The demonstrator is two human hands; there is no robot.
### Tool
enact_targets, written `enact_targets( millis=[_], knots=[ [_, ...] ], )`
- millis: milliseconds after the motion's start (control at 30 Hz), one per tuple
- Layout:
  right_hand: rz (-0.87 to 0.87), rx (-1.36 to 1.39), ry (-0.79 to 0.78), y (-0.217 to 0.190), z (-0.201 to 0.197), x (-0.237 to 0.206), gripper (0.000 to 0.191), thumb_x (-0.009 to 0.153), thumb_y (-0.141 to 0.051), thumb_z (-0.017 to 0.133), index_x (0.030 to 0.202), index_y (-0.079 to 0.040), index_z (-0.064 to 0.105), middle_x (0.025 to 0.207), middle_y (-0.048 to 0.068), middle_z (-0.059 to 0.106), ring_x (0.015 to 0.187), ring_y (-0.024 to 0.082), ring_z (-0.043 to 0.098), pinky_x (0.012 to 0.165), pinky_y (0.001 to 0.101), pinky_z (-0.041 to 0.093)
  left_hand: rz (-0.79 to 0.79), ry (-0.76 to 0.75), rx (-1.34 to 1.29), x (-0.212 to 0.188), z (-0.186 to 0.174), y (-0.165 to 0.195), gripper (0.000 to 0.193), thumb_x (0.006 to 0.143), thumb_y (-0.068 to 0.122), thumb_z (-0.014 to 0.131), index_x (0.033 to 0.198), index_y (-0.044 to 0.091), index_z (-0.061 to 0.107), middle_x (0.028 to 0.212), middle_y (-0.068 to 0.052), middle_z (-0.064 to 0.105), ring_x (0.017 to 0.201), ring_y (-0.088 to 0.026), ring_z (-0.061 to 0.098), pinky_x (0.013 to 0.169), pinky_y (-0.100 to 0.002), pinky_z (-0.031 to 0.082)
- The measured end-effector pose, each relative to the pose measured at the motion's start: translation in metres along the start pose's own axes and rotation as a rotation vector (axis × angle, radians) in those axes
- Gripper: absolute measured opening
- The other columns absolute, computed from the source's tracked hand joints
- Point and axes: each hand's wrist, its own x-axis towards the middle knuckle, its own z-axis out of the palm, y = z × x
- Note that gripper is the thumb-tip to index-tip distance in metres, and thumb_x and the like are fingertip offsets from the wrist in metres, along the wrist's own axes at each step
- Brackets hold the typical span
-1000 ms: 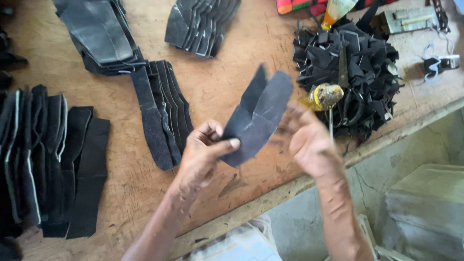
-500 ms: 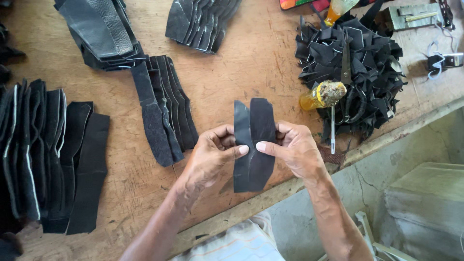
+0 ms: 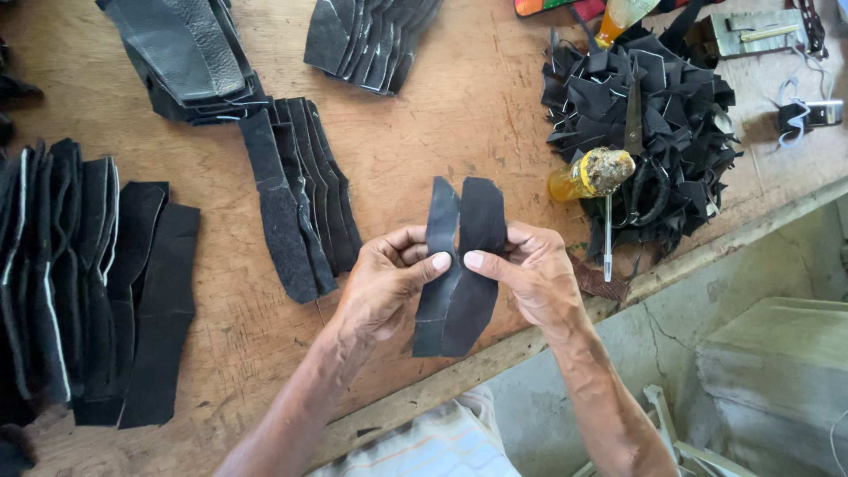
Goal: The person repeatedly picks up pairs of black leather pieces from a wooden workbench, aligns them, and places them into a growing stack. The workspace contains additional leather scraps, a bottle of glue, and a pair of scissors.
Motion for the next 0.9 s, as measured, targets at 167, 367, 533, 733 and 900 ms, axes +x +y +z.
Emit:
enact_targets(
  millis=[167,367,533,733,900],
  knots=[
    [-0.032,0.065,0.027,0.0074,0.0009,0.0032,0.027,0.087,0.004,0.078,0.113,0.006,0.072,0.103,0.011,0.076,0.092,0.014,0.07,0.086,0.0293,0.059,-0.007,0.002,-0.073,0.0001,-0.0036,-0.0001,0.025,0.086,-0.007,0.071,0.111,-0.001,0.066,0.098,-0.009,0.075,0.088,-0.014,0.073,0.082,-0.03,0.062],
    [0.019,0.008,0.004,0.0067,-0.0021,0.0054,0.031,0.083,0.008,0.077,0.113,0.008,0.072,0.104,0.012,0.076,0.091,0.014,0.071,0.085,0.03,0.06,-0.014,0.033,0.048,0.0002,-0.0052,0.0007,0.026,0.088,-0.007,0.071,0.113,-0.001,0.065,0.098,-0.01,0.074,0.085,-0.013,0.071,0.076,-0.028,0.06],
    [0.016,0.085,0.013,0.009,0.0019,0.0061,0.033,0.083,0.01,0.075,0.115,0.007,0.071,0.106,0.012,0.076,0.091,0.014,0.071,0.085,0.0289,0.06,-0.018,0.006,0.0,0.0024,-0.0057,-0.0003,0.024,0.09,-0.007,0.07,0.113,-0.002,0.061,0.097,-0.01,0.073,0.086,-0.013,0.071,0.08,-0.028,0.061],
    [0.006,0.082,0.034,0.0111,0.0046,0.0078,0.03,0.084,0.008,0.077,0.114,0.008,0.071,0.105,0.013,0.076,0.089,0.014,0.071,0.083,0.0285,0.06,-0.011,0.055,0.029,0.0043,-0.0056,0.0027,0.029,0.088,-0.007,0.072,0.114,-0.002,0.06,0.094,-0.009,0.072,0.085,-0.013,0.07,0.079,-0.028,0.06],
    [0.021,0.03,0.048,0.0088,0.0048,0.009,0.032,0.082,0.007,0.077,0.113,0.008,0.071,0.103,0.014,0.076,0.088,0.013,0.071,0.082,0.0281,0.061,-0.023,0.094,0.059,0.0024,-0.0009,0.0064,0.036,0.083,-0.006,0.076,0.116,-0.003,0.061,0.096,-0.011,0.075,0.087,-0.013,0.071,0.081,-0.027,0.06]
  ],
)
